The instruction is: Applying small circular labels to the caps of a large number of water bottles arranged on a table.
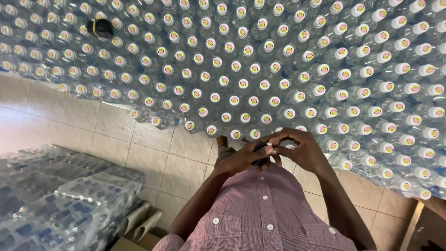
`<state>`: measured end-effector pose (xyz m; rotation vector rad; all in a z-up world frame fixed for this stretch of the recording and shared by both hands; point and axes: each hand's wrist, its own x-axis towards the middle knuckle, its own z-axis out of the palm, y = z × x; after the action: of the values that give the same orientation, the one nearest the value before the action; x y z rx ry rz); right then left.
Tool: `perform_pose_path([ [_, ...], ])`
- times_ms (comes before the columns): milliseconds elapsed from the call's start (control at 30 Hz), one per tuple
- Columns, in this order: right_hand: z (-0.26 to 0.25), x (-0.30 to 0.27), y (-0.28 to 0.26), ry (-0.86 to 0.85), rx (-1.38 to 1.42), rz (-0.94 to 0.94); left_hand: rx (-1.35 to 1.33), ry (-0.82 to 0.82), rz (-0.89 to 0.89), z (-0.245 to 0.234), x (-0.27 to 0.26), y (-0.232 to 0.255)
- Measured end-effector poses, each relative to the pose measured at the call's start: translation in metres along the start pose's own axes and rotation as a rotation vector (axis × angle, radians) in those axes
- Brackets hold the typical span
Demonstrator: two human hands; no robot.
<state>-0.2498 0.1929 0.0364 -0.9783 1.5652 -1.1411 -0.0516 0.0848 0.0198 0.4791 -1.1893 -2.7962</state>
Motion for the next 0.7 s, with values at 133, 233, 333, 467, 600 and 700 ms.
perform_pose_path([
  [133,-0.009,-0.01,0.011,-0.008,-0.052,0.008,-0.012,0.009,-0.004,0.011,-0.003,-0.004],
  [233,-0.006,-0.009,0.012,-0.022,-0.026,0.005,-0.07,0.055,0.004,0.01,-0.012,-0.015],
  [333,0.004,-0.003,0.012,-0.014,-0.031,-0.003,-0.03,0.111,0.023,0.011,-0.027,-0.002],
  [467,0.024,0.019,-0.012,-0.015,-0.091,-0.024,-0.03,0.2,0.081,0.003,-0.044,0.016],
  [600,0.053,0.06,-0.021,0.13,-0.016,-0.115,-0.102,0.322,0.18,-0.029,-0.061,0.014],
  [700,0.076,0.099,-0.008,0.255,-0.183,-0.249,-0.057,0.339,0.221,-0.054,-0.079,0.02],
])
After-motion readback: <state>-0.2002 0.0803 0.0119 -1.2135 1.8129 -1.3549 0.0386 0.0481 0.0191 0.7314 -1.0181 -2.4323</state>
